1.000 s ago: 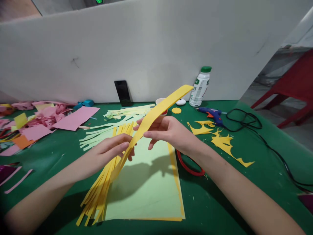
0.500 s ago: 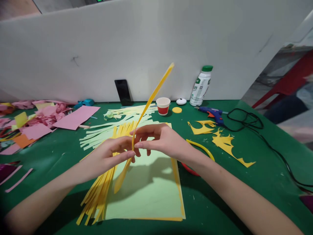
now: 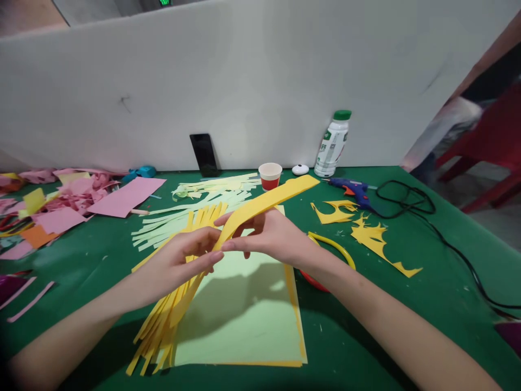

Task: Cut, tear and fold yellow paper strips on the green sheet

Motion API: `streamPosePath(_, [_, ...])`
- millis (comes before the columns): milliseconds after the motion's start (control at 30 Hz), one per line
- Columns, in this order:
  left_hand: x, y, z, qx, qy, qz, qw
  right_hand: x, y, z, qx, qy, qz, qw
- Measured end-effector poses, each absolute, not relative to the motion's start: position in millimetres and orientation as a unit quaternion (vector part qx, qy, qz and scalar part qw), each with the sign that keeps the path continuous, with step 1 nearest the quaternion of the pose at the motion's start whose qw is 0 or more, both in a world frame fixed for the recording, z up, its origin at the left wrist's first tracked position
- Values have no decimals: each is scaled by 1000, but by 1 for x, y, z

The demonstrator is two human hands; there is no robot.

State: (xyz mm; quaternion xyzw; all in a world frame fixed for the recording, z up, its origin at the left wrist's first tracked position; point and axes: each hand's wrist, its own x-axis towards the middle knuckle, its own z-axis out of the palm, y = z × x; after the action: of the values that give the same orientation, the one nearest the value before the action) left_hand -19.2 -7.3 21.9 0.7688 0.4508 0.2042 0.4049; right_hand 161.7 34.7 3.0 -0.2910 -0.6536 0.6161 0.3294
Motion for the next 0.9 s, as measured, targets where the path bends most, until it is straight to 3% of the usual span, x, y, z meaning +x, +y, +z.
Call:
streamPosePath(467, [-24, -5, 17, 769, 502, 191, 347, 160, 35, 1, -359, -654, 601, 287])
streamPosePath(900, [-32, 6, 16, 793, 486, 93, 356, 198, 52, 27, -437, -519, 562, 474])
